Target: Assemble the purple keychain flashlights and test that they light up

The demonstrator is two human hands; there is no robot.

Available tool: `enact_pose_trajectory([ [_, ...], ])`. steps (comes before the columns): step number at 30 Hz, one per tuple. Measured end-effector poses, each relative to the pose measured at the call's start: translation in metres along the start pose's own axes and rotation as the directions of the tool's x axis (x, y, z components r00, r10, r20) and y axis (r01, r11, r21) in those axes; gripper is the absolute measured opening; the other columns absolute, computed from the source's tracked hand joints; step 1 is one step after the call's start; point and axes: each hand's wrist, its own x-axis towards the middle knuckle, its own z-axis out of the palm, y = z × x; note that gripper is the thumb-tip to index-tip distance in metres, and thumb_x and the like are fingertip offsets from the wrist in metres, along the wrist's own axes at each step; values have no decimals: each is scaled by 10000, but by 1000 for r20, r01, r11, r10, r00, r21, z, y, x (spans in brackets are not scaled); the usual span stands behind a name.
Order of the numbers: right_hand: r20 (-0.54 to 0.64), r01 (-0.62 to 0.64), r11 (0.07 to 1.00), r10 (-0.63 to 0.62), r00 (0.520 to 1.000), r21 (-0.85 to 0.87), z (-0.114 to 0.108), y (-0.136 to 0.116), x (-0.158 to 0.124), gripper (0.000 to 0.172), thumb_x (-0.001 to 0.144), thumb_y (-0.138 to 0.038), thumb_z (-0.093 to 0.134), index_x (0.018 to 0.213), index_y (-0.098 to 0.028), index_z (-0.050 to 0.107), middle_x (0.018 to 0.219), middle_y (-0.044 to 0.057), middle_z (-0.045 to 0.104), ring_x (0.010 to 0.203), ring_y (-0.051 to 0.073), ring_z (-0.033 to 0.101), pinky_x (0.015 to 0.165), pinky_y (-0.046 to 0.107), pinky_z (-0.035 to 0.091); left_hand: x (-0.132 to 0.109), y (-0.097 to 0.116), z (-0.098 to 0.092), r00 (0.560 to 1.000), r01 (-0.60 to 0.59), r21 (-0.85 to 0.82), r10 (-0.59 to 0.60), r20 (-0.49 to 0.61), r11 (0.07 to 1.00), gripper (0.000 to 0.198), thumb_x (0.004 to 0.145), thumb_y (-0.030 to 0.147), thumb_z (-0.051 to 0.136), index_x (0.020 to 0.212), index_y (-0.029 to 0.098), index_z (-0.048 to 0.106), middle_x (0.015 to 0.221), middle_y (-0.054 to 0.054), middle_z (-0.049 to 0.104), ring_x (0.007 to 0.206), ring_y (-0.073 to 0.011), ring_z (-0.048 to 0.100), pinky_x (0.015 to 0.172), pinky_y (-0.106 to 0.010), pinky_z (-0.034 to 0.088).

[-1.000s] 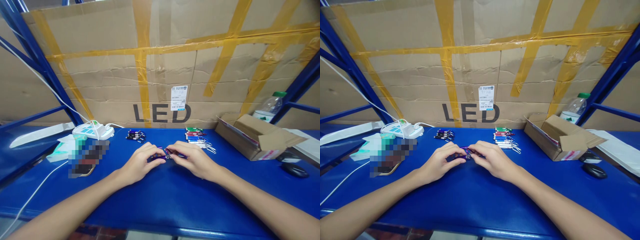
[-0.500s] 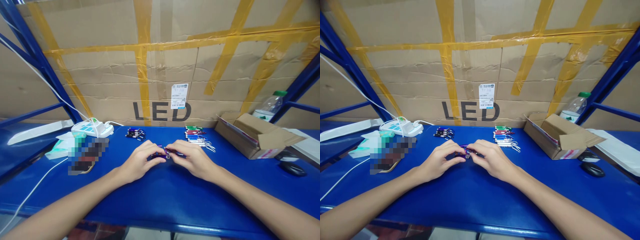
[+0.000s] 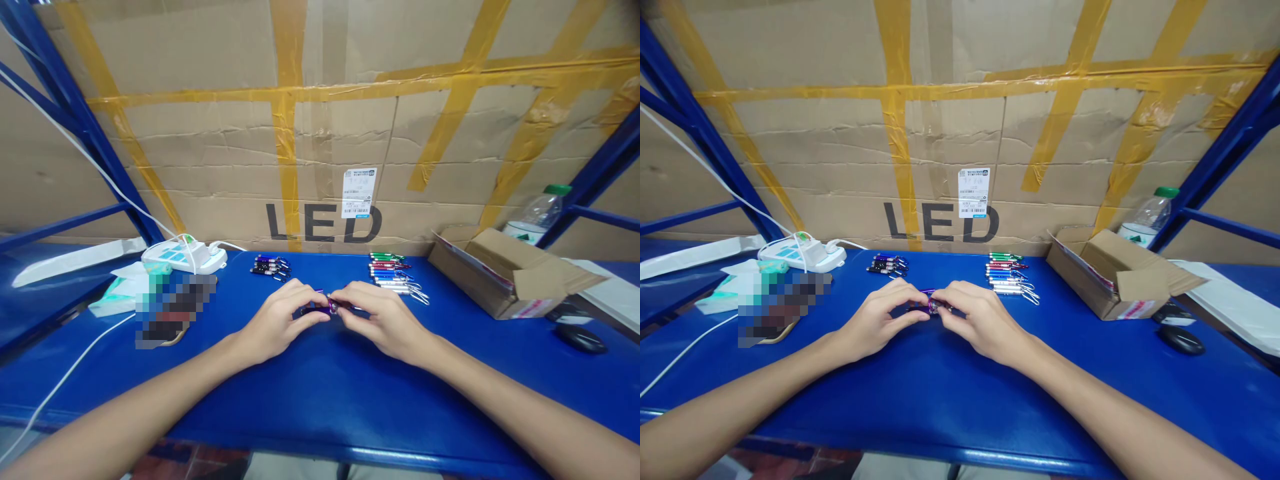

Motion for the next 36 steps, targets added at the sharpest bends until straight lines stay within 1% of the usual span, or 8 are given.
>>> enact_pose_trajectory([
  [3,-8,27,999,-28,1000,-23,-2,1,1,215,1098,-261,563,1233,-214,723,1008,85,752,897,215,698,797,338,549,0,0,-1,1000,27,6,-27,-7,1000,171,1078,339,661,1167,208,728,1032,-42,754,964,-193,638,901,-310,498],
  [6,-11,63,996,-64,998,-59,-4,4,1,218,1096,-255,556,1246,-213,709,1026,94,748,915,225,697,811,349,550,1,0,-3,999,39,20,-39,-15,999,178,1089,340,642,1179,213,727,1058,-41,758,993,-196,647,927,-318,498],
  [12,59,78,992,-72,996,-103,-7,12,1,270,1116,-277,522,1330,-210,673,1041,104,734,939,241,689,832,367,556,2,-1,-3,998,52,66,-50,-29,996,193,1107,309,607,1197,198,736,1077,-52,775,1009,-206,654,950,-335,501],
  [17,59,144,978,-136,989,-153,-9,15,0,307,1122,-261,521,1392,-201,655,1080,118,736,990,255,693,863,383,572,2,-1,-2,998,62,89,-60,-25,994,191,1100,304,618,1198,192,737,1045,-50,769,981,-207,654,930,-342,502],
  [20,61,173,971,-165,984,-164,-11,16,1,318,1118,-240,528,1401,-170,657,1093,132,736,984,258,690,847,392,578,2,0,-2,997,71,105,-71,-12,992,185,1099,303,616,1190,192,733,1019,-45,753,953,-203,646,901,-341,499],
  [26,65,175,967,-166,984,-185,-14,14,1,289,1112,-232,533,1332,-141,698,1023,122,723,939,253,680,810,384,573,2,0,-3,998,53,111,-56,19,992,189,1099,299,612,1201,188,726,1007,-45,732,942,-199,642,890,-341,500],
  [32,75,181,965,-170,983,-191,-15,11,3,257,1134,-236,495,1157,-155,738,897,82,690,842,217,642,735,331,513,2,-3,-1,999,13,102,-17,38,995,231,1117,312,581,1220,171,733,1057,-69,739,988,-203,670,926,-337,519],
  [36,64,156,975,-147,987,-156,-15,11,4,227,1128,-230,510,1125,-157,725,892,71,688,824,202,623,735,312,478,1,-5,1,999,-8,102,4,46,995,246,1119,317,579,1242,169,733,1057,-72,735,985,-201,673,925,-335,529],
])
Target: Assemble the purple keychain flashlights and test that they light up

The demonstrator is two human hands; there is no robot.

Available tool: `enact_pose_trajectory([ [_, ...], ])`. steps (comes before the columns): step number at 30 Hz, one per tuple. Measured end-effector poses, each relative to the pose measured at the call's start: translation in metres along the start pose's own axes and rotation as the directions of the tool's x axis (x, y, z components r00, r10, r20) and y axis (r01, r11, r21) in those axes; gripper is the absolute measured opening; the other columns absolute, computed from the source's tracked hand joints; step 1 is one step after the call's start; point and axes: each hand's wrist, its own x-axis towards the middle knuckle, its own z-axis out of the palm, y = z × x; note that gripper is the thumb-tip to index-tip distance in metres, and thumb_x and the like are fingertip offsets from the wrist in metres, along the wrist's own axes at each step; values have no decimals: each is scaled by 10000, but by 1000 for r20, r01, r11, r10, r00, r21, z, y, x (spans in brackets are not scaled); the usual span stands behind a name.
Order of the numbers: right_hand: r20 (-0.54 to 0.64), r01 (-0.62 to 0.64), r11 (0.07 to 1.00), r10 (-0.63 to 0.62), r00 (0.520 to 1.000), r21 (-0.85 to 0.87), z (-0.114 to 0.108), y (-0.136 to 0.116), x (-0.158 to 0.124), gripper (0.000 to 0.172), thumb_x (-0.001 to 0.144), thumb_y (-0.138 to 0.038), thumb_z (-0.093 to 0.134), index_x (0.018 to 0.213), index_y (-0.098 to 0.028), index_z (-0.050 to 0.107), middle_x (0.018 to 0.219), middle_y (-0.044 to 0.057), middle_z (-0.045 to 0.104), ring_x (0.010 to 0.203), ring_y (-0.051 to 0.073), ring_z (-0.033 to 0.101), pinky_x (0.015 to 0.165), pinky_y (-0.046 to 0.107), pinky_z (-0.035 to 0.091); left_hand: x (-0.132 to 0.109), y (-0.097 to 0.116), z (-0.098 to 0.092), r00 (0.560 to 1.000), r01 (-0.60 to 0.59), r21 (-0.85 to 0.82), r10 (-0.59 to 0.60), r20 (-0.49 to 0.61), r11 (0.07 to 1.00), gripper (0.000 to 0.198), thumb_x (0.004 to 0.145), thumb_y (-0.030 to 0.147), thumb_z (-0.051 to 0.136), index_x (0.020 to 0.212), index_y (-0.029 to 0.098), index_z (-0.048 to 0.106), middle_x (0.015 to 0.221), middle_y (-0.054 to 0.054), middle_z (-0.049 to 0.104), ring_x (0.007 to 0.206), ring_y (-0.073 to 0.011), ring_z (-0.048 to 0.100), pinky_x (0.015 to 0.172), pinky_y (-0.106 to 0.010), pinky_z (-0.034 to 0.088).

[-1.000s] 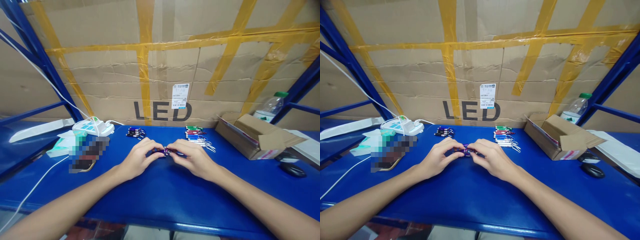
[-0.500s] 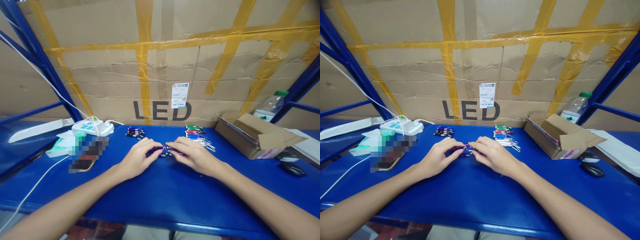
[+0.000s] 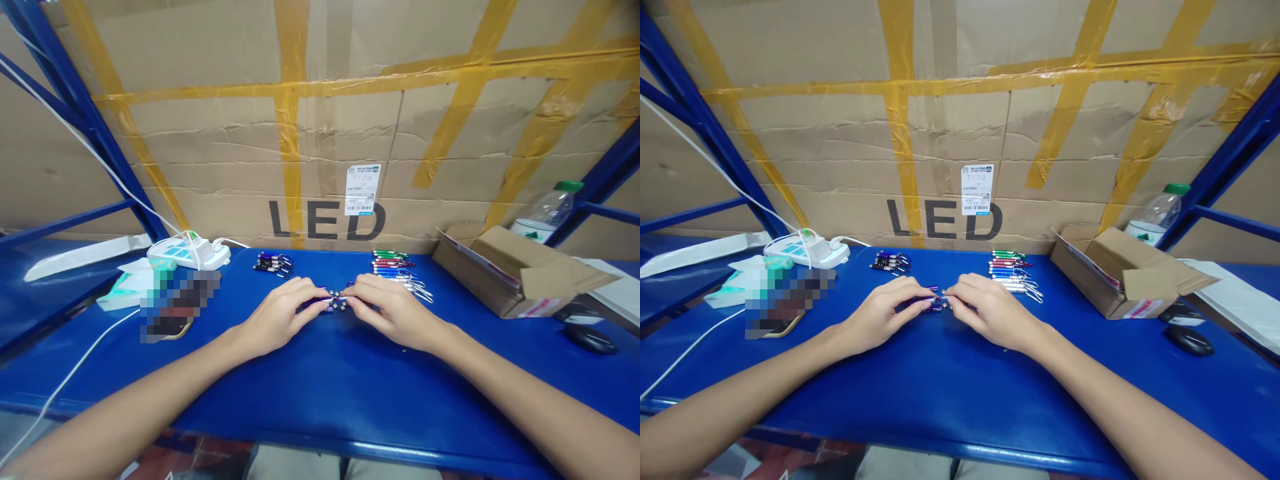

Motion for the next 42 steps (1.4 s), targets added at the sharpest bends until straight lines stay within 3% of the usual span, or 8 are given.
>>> enact_pose_trajectory([
  [6,64,-67,996,63,996,59,-2,-3,2,302,1123,-239,496,866,-181,645,779,25,611,728,168,537,695,294,390,-1,0,-1,1000,-3,14,2,22,1000,259,1121,333,574,1269,183,725,1061,-71,751,970,-201,677,897,-330,536],
  [12,225,-241,945,192,955,220,-6,-5,5,355,1050,-226,503,697,-203,474,678,-29,504,646,132,440,648,289,312,-1,6,-4,994,-37,-15,38,107,999,242,1126,334,564,1232,197,733,1117,-65,775,1027,-199,692,941,-322,534],
  [15,364,-358,887,243,899,293,-10,-4,5,337,1000,-219,516,671,-203,445,661,-43,478,634,122,409,625,281,298,0,8,-5,988,-62,-17,64,141,998,229,1118,331,581,1198,187,740,1060,-57,776,1009,-202,691,982,-339,521],
  [18,518,-490,803,275,810,339,-16,-4,5,298,966,-210,520,670,-200,483,641,-55,464,611,114,385,591,267,298,1,9,-6,982,-78,-38,83,171,996,206,1108,327,602,1158,188,746,1026,-46,773,979,-194,691,1007,-340,505],
  [22,662,-574,756,260,703,313,-22,-1,5,224,939,-205,553,748,-172,666,750,-19,654,648,119,511,608,253,364,0,10,-7,970,-75,-57,86,228,996,195,1102,344,614,1114,201,746,1037,-34,774,964,-188,689,990,-332,497],
  [25,731,-561,775,198,653,291,-22,1,5,221,943,-210,564,814,-162,736,795,-6,705,658,120,548,608,244,377,-1,10,-6,958,-69,-53,81,274,996,225,1091,384,631,1085,192,749,998,-35,757,939,-190,688,933,-324,499],
  [32,770,-554,786,164,617,276,-24,0,4,306,1008,-325,580,793,-172,735,715,-24,649,594,108,477,573,244,347,-2,11,-5,941,-59,-78,82,328,995,238,1077,406,651,1067,192,754,982,-43,752,933,-195,699,872,-306,503],
  [42,780,-551,792,160,605,265,-25,1,4,368,1041,-406,595,795,-169,734,716,-23,655,595,109,487,564,250,351,-3,11,-3,935,-53,-94,83,346,994,218,1069,392,668,1049,191,751,997,-41,747,947,-192,703,873,-293,506],
])
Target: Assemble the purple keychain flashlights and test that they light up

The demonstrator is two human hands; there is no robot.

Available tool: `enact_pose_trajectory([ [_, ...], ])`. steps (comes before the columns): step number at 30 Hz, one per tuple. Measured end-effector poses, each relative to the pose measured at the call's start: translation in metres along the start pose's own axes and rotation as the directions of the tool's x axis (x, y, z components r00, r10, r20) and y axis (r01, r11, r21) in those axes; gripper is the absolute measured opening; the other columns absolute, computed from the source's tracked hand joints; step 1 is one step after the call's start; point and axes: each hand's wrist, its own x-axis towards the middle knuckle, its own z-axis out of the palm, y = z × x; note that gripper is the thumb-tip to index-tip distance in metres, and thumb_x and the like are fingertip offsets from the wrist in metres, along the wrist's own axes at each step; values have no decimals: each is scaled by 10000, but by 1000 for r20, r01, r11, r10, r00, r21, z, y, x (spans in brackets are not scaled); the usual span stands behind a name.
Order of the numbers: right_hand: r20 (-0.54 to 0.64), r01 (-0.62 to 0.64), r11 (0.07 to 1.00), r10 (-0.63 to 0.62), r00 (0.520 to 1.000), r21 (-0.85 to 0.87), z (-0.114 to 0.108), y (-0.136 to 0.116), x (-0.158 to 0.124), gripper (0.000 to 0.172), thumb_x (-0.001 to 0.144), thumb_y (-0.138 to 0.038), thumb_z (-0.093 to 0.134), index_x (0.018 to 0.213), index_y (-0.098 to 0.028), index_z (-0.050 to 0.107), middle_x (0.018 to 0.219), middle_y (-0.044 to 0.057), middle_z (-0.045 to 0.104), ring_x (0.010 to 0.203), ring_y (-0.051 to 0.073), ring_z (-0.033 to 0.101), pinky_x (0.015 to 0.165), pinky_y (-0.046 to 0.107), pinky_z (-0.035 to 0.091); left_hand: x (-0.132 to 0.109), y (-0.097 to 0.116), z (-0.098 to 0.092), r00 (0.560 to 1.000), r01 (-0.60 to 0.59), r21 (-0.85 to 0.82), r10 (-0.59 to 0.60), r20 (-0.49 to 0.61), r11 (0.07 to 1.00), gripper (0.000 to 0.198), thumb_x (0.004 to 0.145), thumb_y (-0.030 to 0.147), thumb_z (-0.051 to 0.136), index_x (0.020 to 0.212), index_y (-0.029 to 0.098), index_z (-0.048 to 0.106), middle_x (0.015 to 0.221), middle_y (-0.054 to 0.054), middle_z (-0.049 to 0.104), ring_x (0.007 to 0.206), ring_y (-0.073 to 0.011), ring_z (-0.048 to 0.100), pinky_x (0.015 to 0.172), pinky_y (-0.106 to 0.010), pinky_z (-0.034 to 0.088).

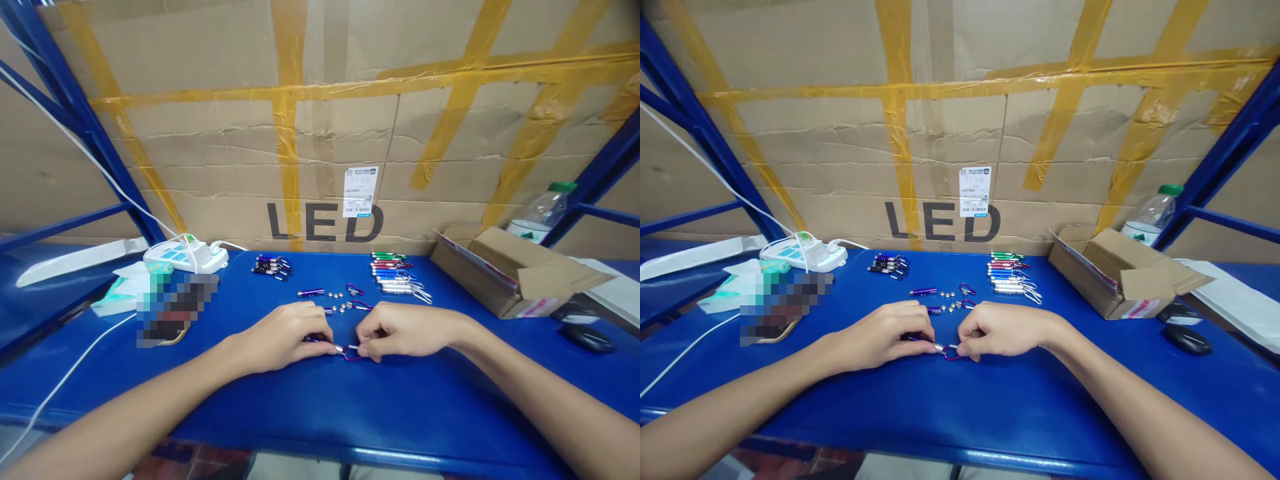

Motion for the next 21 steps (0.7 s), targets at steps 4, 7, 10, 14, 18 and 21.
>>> enact_pose_trajectory([
  [4,-19,-6,1000,6,1000,16,-1,-1,0,348,1024,-387,619,769,-166,707,699,-27,648,587,101,482,556,238,349,0,0,-1,1000,-6,12,5,7,1000,243,1085,402,638,1059,193,760,993,-48,740,934,-194,715,854,-290,519],
  [7,-33,-21,1000,21,999,15,-2,-1,0,337,1009,-374,630,744,-170,677,658,-44,602,570,95,456,540,235,335,0,0,-1,1000,-6,29,6,10,1000,253,1082,409,641,1052,190,764,987,-49,733,929,-195,717,839,-283,518],
  [10,-28,-30,1000,30,999,0,-2,-1,0,348,996,-369,634,707,-176,640,620,-55,548,559,95,426,535,241,321,1,1,-1,1000,1,21,-1,18,1000,248,1078,409,646,1059,190,759,995,-49,732,944,-198,715,853,-283,517],
  [14,-34,-44,999,43,998,-6,-2,-1,0,337,980,-380,645,706,-187,616,608,-59,528,557,100,427,532,244,316,1,2,-2,1000,25,8,-25,11,1000,226,1070,407,661,1077,193,731,988,-37,716,921,-189,695,830,-281,505],
  [18,-61,-62,998,61,996,-7,-2,-2,0,338,954,-378,675,689,-196,571,594,-66,508,550,99,434,532,244,316,0,2,-2,1000,19,4,-19,-10,1000,211,1082,398,644,1073,198,712,997,-40,709,929,-191,683,837,-288,502],
  [21,-101,-57,998,55,993,-18,-2,-2,1,365,971,-386,648,675,-200,542,591,-65,495,551,103,423,544,253,316,0,1,-3,1000,-1,-8,1,-18,1000,219,1101,386,610,1070,198,718,1023,-52,717,964,-194,689,876,-296,511],
])
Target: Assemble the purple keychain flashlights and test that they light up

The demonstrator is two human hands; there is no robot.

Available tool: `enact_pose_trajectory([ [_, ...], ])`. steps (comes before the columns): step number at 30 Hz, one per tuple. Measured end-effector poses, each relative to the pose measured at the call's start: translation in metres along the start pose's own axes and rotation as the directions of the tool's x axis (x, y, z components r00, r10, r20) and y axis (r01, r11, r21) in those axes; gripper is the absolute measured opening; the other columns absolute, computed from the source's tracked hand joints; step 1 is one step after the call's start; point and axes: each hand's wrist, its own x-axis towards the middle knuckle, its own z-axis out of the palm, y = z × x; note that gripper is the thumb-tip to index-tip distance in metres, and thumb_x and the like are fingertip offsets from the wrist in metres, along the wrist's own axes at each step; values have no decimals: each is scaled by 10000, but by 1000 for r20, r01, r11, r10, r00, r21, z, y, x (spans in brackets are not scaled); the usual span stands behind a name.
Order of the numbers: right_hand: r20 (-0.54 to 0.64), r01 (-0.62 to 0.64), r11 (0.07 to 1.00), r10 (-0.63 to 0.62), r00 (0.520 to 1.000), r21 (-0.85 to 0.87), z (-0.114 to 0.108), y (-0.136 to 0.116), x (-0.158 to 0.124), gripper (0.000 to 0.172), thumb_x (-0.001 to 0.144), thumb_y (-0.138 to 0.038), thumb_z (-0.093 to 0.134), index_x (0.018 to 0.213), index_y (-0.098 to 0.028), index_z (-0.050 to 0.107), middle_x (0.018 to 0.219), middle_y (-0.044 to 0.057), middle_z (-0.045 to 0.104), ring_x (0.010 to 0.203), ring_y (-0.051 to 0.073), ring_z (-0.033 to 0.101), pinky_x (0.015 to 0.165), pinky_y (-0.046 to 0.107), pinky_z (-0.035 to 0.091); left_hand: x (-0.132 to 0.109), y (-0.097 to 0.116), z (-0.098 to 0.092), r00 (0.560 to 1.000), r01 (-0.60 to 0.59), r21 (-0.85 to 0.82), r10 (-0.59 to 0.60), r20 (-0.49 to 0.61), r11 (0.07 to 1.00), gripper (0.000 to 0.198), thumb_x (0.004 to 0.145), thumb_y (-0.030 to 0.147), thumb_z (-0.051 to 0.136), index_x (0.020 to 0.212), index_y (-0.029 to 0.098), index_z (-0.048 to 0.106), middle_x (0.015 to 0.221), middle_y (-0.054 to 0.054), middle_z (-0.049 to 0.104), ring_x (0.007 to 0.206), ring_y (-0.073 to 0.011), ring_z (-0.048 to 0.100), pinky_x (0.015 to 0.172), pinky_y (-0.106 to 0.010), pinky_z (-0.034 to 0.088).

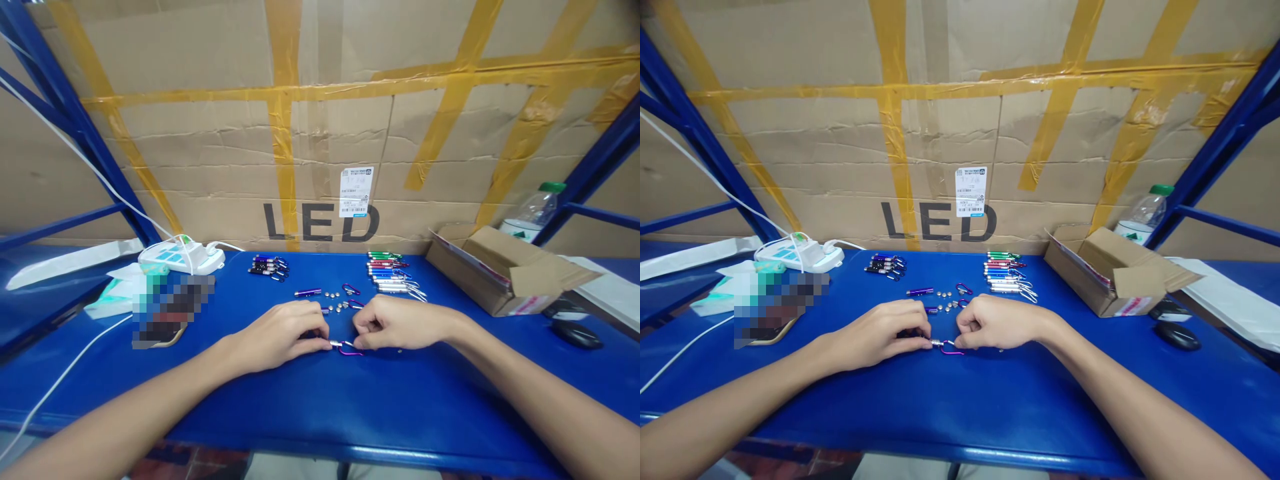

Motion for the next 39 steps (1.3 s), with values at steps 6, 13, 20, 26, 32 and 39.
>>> enact_pose_trajectory([
  [6,-367,-3,987,-56,929,-158,-1,13,6,475,1064,-465,521,670,-210,444,621,-53,456,586,119,368,579,286,259,0,1,-1,1000,11,36,-11,10,999,232,1076,413,650,1085,194,730,1050,-56,716,999,-206,695,915,-309,514],
  [13,-554,-179,909,-66,830,-377,-3,21,8,406,1104,-395,486,745,-215,552,681,17,619,618,172,505,621,313,270,0,0,-2,1000,15,55,-16,26,998,231,1088,400,630,1099,195,737,1043,-55,722,978,-204,697,893,-307,522],
  [20,-601,-282,871,-19,799,-403,1,24,11,290,1109,-370,513,933,-210,678,801,53,732,700,208,628,636,305,305,1,1,-2,999,17,-10,-17,30,1000,199,1068,378,669,1090,210,775,1021,-45,741,951,-194,711,870,-294,530],
  [26,-575,-156,917,-91,813,-367,11,26,17,190,1089,-273,538,1032,-201,704,952,66,786,824,219,695,723,304,403,1,3,-2,998,41,-25,-39,45,999,164,1059,334,683,1098,210,784,1040,-48,731,983,-197,714,897,-285,532],
  [32,-595,-46,922,-209,776,-385,20,28,23,149,1081,-233,545,1068,-190,686,1040,92,742,945,245,659,846,361,481,1,3,-3,997,36,-4,-36,68,999,202,1026,376,733,1108,197,781,1008,-43,729,951,-202,707,866,-292,519],
  [39,-591,60,905,-325,738,-422,22,32,26,133,1089,-247,564,1162,-207,667,1121,108,685,1058,284,594,945,448,497,1,6,-5,995,42,-21,-40,95,999,172,1035,329,720,1100,185,788,1011,-40,743,948,-195,704,867,-285,510],
])
